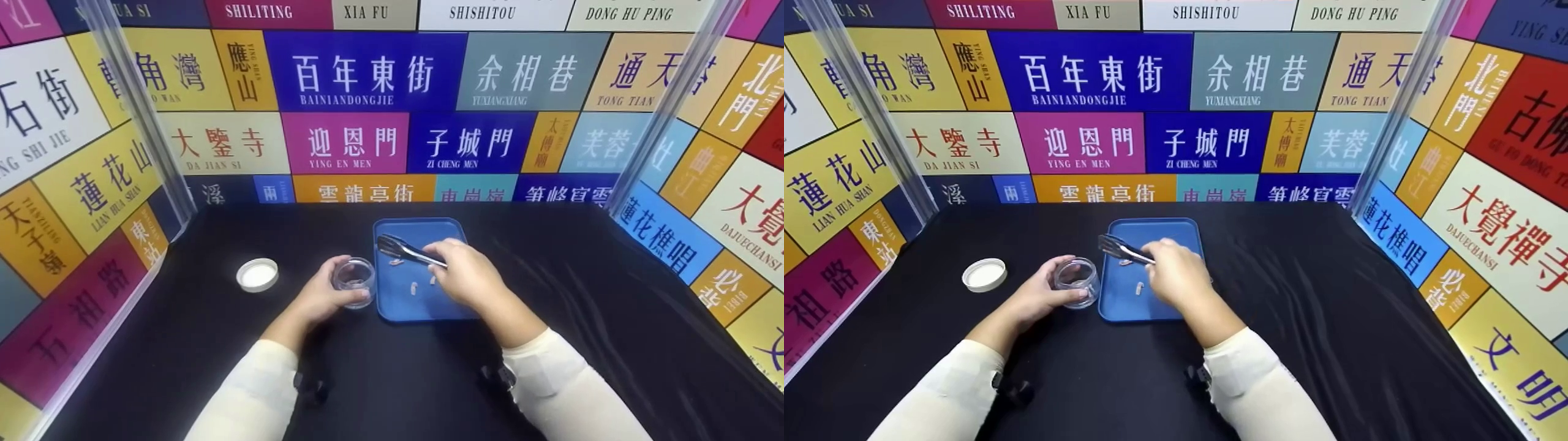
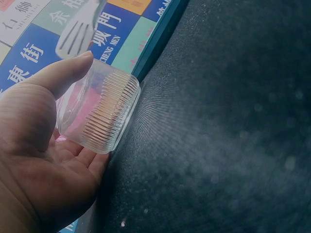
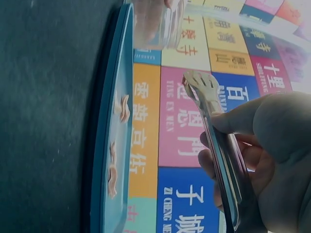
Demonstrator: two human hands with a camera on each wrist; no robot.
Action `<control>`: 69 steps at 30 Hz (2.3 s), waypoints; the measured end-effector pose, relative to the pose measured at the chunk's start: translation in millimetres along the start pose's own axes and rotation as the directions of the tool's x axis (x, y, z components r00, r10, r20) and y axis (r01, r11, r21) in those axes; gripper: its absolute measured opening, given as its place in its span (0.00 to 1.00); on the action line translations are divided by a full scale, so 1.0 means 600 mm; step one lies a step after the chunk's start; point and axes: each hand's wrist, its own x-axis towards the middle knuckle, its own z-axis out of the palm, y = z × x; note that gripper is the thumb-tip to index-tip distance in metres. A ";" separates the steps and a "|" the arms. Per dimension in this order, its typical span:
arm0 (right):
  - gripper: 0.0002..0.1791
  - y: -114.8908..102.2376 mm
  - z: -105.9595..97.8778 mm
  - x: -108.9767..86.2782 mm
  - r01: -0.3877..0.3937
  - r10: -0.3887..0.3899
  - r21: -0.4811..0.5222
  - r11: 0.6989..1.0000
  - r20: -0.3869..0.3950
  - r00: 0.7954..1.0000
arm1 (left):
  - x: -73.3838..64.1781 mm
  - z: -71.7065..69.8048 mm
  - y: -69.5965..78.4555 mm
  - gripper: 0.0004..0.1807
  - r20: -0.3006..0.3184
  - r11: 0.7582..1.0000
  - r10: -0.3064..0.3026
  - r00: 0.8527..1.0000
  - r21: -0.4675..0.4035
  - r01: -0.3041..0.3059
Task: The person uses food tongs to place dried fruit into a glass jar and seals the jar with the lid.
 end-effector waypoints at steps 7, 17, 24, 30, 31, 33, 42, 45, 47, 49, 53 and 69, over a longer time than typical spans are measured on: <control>0.17 -0.018 0.005 -0.008 0.071 -0.071 0.021 0.997 -0.026 0.997 | 0.000 0.000 0.003 0.51 -0.008 1.000 -0.007 1.000 0.026 0.008; 0.16 -0.044 0.018 -0.018 0.112 -0.112 0.047 0.993 -0.012 0.994 | 0.003 0.003 0.001 0.51 0.004 1.000 0.000 1.000 -0.027 0.000; 0.17 -0.051 0.022 -0.019 0.143 -0.143 0.053 0.988 -0.012 0.990 | 0.003 0.005 0.001 0.51 0.004 0.998 0.004 1.000 -0.056 -0.004; 0.17 -0.050 0.025 -0.019 0.174 -0.173 0.042 0.984 -0.019 0.985 | 0.004 0.005 0.000 0.50 0.014 0.997 0.017 1.000 -0.075 -0.016; 0.17 -0.050 0.025 -0.019 0.177 -0.176 0.042 0.983 -0.021 0.984 | 0.005 0.005 0.000 0.50 0.017 0.997 0.018 1.000 -0.079 -0.016; 0.17 -0.049 0.026 -0.018 0.180 -0.180 0.040 0.983 -0.023 0.983 | 0.005 0.005 0.000 0.49 0.018 0.997 0.020 1.000 -0.078 -0.018; 0.23 -0.047 0.022 -0.017 0.165 -0.165 0.010 0.986 0.001 0.986 | 0.004 0.001 0.001 0.53 -0.005 1.000 -0.010 1.000 0.003 0.010; 0.25 -0.044 0.020 -0.016 0.161 -0.161 -0.006 0.987 0.003 0.987 | 0.004 0.002 0.001 0.53 -0.005 1.000 -0.012 1.000 0.015 0.012; 0.26 -0.043 0.019 -0.016 0.156 -0.156 -0.019 0.988 0.007 0.988 | 0.004 0.001 0.000 0.53 -0.006 1.000 -0.013 1.000 0.015 0.013; 0.28 -0.042 0.018 -0.016 0.149 -0.149 -0.029 0.988 0.017 0.989 | 0.003 0.002 0.000 0.52 -0.005 1.000 -0.012 1.000 0.014 0.012; 0.30 -0.039 0.017 -0.016 0.128 -0.127 -0.030 0.991 0.030 0.991 | 0.004 0.001 -0.001 0.52 -0.005 1.000 -0.015 1.000 0.005 0.015; 0.34 0.014 0.021 0.008 -0.094 0.094 -0.024 0.995 0.005 0.996 | 0.000 0.001 0.002 0.51 0.002 1.000 0.011 1.000 -0.019 -0.011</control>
